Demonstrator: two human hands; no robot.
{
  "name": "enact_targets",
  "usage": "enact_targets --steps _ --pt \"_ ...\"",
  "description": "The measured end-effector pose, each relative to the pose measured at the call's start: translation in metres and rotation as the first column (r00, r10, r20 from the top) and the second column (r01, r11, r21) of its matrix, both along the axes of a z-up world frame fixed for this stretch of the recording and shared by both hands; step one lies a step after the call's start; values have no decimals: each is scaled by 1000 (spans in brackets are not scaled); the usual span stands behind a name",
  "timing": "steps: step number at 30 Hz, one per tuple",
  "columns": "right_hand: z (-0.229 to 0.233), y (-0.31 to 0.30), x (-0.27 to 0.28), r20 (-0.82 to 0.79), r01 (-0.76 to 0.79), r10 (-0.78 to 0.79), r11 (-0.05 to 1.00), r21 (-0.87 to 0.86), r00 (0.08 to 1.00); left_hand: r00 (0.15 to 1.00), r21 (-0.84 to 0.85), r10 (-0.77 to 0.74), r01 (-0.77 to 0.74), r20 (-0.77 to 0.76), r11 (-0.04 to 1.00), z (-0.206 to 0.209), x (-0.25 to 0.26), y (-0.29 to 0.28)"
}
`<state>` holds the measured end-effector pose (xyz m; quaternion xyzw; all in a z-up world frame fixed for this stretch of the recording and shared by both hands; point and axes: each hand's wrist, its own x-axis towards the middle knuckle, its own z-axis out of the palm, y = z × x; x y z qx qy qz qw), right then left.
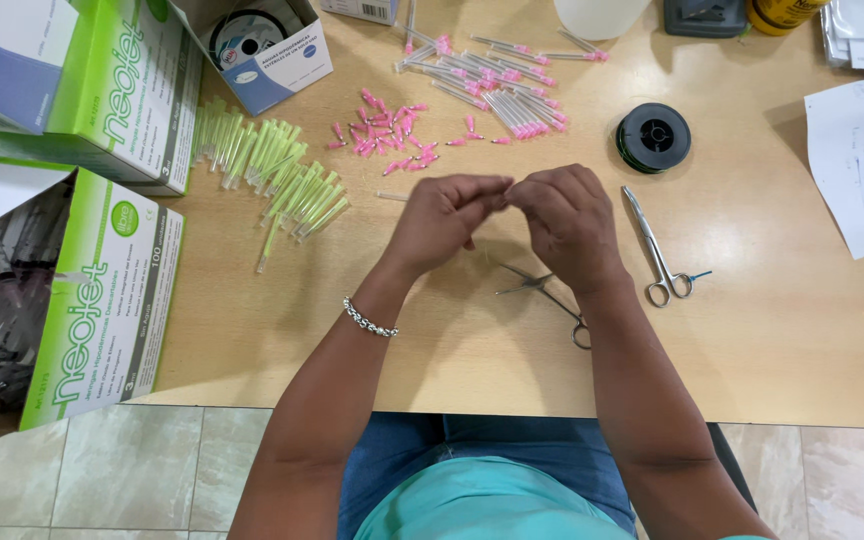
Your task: The person assembles medical supplies at a table, using hemostats to thread a green filament through a needle and then inserting the needle into a plastic tube. The person also organizes pink and green plastic tubes on the table.
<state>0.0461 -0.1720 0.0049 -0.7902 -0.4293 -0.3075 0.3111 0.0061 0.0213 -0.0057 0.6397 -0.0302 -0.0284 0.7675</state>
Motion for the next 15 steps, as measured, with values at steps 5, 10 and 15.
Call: enact_targets --steps 5,10,15 --pt "3 -5 1 -85 35 -25 992 123 996 978 -164 -206 199 -22 966 15 -10 2" --pt "0 0 -3 -147 30 -12 992 119 989 978 -513 -207 173 -10 841 17 -6 9" --pt "18 6 -15 -42 27 -28 999 -23 999 1000 -325 10 -3 19 946 7 6 21"
